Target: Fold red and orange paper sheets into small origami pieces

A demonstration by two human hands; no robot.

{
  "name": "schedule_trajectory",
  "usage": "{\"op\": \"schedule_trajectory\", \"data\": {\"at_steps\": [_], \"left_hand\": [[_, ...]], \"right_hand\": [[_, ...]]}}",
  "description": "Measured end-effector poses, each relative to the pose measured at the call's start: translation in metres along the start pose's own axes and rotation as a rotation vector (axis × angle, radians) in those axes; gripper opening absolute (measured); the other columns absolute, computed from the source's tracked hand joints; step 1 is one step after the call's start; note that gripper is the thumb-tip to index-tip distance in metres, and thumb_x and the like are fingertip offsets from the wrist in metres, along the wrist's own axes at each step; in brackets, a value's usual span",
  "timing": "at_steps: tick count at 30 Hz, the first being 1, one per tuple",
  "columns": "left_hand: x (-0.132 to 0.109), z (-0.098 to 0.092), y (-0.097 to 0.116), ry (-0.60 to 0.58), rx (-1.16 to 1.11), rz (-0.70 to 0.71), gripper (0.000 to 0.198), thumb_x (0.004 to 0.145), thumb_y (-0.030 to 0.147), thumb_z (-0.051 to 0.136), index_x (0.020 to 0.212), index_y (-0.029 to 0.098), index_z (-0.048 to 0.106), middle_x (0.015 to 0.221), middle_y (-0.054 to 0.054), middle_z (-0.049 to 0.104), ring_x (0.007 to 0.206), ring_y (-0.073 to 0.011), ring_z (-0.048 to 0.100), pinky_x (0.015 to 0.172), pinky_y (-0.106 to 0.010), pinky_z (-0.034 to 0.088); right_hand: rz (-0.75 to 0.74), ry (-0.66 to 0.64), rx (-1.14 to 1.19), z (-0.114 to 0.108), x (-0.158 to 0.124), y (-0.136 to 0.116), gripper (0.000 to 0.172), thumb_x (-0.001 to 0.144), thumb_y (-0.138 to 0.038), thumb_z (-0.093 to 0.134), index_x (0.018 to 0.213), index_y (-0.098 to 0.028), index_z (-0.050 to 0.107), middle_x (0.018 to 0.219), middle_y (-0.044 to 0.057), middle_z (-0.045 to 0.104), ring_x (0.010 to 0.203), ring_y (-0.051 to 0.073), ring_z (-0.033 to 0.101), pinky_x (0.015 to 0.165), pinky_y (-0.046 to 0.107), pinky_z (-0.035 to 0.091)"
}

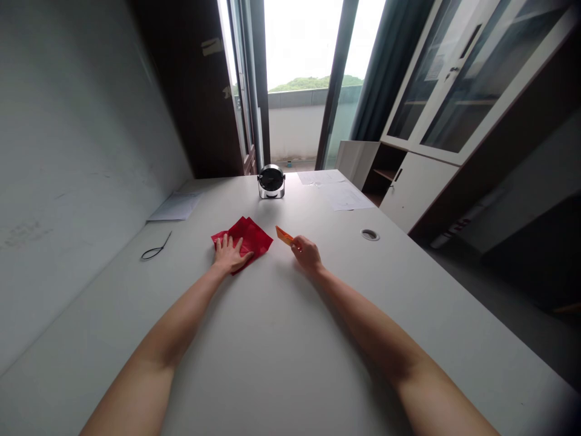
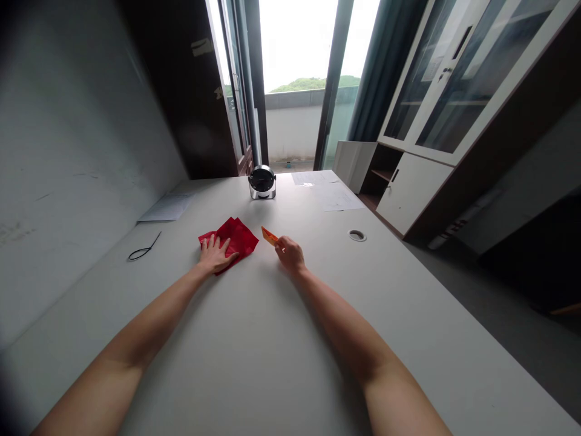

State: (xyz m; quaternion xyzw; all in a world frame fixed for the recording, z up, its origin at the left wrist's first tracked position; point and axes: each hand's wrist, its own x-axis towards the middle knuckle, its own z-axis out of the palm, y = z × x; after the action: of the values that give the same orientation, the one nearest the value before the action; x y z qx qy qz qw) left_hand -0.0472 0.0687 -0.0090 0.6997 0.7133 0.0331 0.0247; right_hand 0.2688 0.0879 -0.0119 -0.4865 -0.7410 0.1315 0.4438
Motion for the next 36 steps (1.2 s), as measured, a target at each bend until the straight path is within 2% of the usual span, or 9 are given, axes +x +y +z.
{"op": "schedule_trajectory", "data": {"at_steps": [5,11,16,20,24,27,30,32,36], "left_hand": [[-0.006,0.003,-0.013,-0.006,-0.105,0.011,0.086,0.089,0.079,0.027,0.158,0.028,0.030,0.168,-0.010,0.018,0.155,-0.0369,0.008,0.121,-0.060,0.004],[-0.017,0.002,-0.038,0.177,-0.036,-0.059,0.072,0.096,0.067,0.024,0.150,0.024,0.047,0.160,-0.009,0.038,0.154,-0.0338,0.013,0.122,-0.057,0.002],[-0.023,0.001,-0.058,0.061,-0.002,-0.183,0.095,0.084,0.082,0.031,0.157,0.021,0.035,0.165,-0.015,0.025,0.153,-0.0402,0.011,0.121,-0.060,0.003],[-0.026,0.002,-0.072,0.001,-0.025,-0.172,0.098,0.084,0.084,0.030,0.160,0.023,0.025,0.168,-0.015,0.014,0.154,-0.0398,0.010,0.121,-0.059,0.007],[-0.028,-0.003,-0.096,-0.011,-0.003,-0.162,0.093,0.086,0.080,0.030,0.159,0.023,0.027,0.168,-0.014,0.016,0.154,-0.0387,0.011,0.120,-0.059,0.009],[-0.030,-0.017,-0.104,-0.008,0.002,-0.179,0.090,0.087,0.077,0.036,0.157,0.020,0.034,0.165,-0.016,0.024,0.153,-0.0395,0.016,0.120,-0.061,0.012],[-0.034,-0.036,-0.080,0.170,-0.040,-0.080,0.074,0.092,0.061,0.042,0.152,0.019,0.041,0.161,-0.014,0.035,0.149,-0.0357,0.026,0.121,-0.054,0.018],[-0.039,-0.046,-0.047,0.314,-0.107,0.053,0.058,0.096,0.048,0.041,0.147,0.021,0.049,0.156,-0.009,0.043,0.145,-0.0305,0.034,0.122,-0.048,0.020],[-0.047,-0.053,0.027,0.396,-0.285,0.252,0.039,0.097,0.036,0.046,0.129,0.023,0.063,0.138,-0.007,0.059,0.132,-0.0291,0.047,0.116,-0.045,0.032]], "right_hand": [[-0.032,-0.014,0.015,-0.003,-0.002,0.000,0.010,0.086,-0.026,0.052,0.082,-0.021,0.060,0.080,0.002,0.065,0.064,0.015,0.055,0.063,0.026,0.040],[-0.046,-0.038,0.027,-0.004,-0.003,-0.003,0.008,0.087,-0.024,0.053,0.082,-0.021,0.059,0.083,0.001,0.066,0.066,0.014,0.055,0.065,0.025,0.040],[-0.046,-0.033,0.019,-0.002,-0.002,-0.001,0.010,0.087,-0.023,0.052,0.080,-0.021,0.059,0.082,0.001,0.066,0.066,0.014,0.056,0.064,0.025,0.039],[-0.057,-0.037,0.002,-0.003,-0.003,-0.001,0.010,0.089,-0.024,0.052,0.082,-0.021,0.059,0.082,0.001,0.065,0.065,0.014,0.055,0.063,0.025,0.038],[-0.117,-0.023,-0.047,-0.002,-0.006,-0.007,0.010,0.092,-0.024,0.051,0.086,-0.021,0.058,0.087,0.002,0.065,0.067,0.013,0.055,0.063,0.024,0.038],[-0.227,-0.030,-0.126,0.002,-0.010,-0.017,0.014,0.096,-0.025,0.049,0.088,-0.021,0.058,0.089,0.004,0.064,0.073,0.014,0.056,0.065,0.024,0.039],[-0.352,-0.093,-0.156,0.005,-0.014,-0.026,0.017,0.100,-0.025,0.045,0.093,-0.021,0.060,0.095,0.006,0.065,0.079,0.015,0.057,0.067,0.025,0.040],[-0.398,-0.128,-0.157,0.006,-0.016,-0.029,0.018,0.101,-0.024,0.044,0.095,-0.022,0.061,0.099,0.007,0.066,0.083,0.016,0.058,0.070,0.026,0.041],[-0.424,-0.174,-0.148,0.001,-0.018,-0.030,0.020,0.102,-0.026,0.043,0.098,-0.023,0.062,0.102,0.007,0.066,0.088,0.017,0.059,0.074,0.027,0.044]]}}
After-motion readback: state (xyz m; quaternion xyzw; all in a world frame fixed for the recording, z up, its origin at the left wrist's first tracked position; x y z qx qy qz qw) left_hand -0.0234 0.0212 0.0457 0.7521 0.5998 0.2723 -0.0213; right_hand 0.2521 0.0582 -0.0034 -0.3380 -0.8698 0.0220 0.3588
